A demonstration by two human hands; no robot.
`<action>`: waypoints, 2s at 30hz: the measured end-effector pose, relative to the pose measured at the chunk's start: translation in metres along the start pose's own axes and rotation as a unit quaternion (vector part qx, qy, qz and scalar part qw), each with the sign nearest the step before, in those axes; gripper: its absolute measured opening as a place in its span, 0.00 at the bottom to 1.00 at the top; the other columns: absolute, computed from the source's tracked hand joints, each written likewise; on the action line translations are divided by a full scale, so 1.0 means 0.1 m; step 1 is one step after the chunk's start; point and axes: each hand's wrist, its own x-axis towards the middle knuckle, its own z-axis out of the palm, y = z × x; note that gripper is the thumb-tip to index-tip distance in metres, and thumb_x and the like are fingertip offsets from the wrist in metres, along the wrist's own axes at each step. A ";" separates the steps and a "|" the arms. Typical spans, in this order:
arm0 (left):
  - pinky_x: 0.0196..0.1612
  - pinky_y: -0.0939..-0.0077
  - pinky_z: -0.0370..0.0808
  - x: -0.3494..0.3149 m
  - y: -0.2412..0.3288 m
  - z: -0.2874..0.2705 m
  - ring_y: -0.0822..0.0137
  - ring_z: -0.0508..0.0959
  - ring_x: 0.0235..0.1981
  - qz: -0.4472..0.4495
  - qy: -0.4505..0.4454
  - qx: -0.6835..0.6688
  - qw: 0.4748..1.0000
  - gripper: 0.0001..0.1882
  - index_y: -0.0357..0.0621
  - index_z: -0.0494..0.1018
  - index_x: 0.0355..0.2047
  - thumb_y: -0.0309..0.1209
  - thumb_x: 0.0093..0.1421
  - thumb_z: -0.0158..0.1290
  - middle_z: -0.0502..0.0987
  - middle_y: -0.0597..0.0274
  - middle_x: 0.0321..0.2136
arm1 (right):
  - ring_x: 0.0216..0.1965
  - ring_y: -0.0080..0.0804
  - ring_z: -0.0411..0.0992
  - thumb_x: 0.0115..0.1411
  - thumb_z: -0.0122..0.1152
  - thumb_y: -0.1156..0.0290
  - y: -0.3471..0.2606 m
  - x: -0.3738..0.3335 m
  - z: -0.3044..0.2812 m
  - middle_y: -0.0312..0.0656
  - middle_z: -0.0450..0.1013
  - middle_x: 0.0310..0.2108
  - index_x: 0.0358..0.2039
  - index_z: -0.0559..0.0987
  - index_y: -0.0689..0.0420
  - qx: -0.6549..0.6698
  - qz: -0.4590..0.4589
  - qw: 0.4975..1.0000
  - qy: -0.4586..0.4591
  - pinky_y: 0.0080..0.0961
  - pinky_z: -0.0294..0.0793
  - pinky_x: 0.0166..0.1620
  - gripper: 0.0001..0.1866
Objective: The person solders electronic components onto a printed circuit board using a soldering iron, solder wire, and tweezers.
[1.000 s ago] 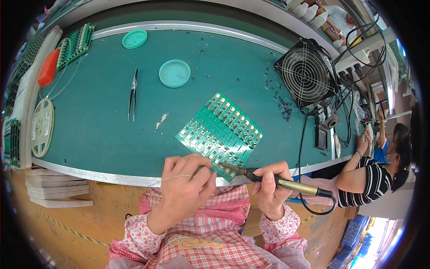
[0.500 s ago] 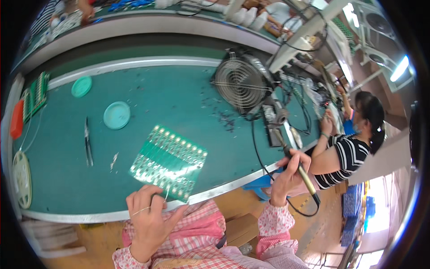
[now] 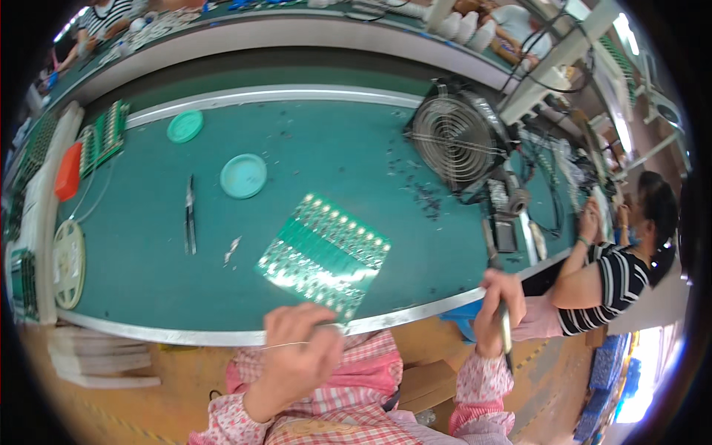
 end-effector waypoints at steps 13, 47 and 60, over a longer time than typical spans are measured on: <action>0.53 0.54 0.58 -0.19 0.07 -0.07 0.65 0.76 0.39 0.013 0.000 -0.005 1.000 0.12 0.49 0.69 0.22 0.32 0.47 0.63 0.77 0.68 0.32 | 0.24 0.31 0.69 0.38 0.72 0.73 -0.63 -0.14 0.24 0.35 0.67 0.26 0.36 0.81 0.46 0.113 -0.112 0.943 -0.293 0.27 0.65 0.23 0.20; 0.47 0.60 0.68 -0.15 -0.11 0.03 0.60 0.79 0.44 0.001 0.059 -0.021 0.998 0.13 0.43 0.64 0.16 0.22 0.46 0.59 0.78 0.61 0.36 | 0.14 0.29 0.70 0.48 0.62 0.82 -0.93 -0.22 0.41 0.40 0.72 0.16 0.31 0.75 0.62 0.289 -0.035 0.937 -0.194 0.23 0.69 0.20 0.09; 0.47 0.61 0.67 -0.15 -0.11 0.05 0.60 0.79 0.43 -0.001 0.058 -0.011 0.998 0.12 0.43 0.66 0.18 0.23 0.47 0.59 0.78 0.61 0.37 | 0.14 0.24 0.67 0.44 0.67 0.79 -1.01 -0.21 0.39 0.32 0.67 0.15 0.32 0.77 0.60 0.200 -0.142 0.941 -0.232 0.19 0.64 0.19 0.13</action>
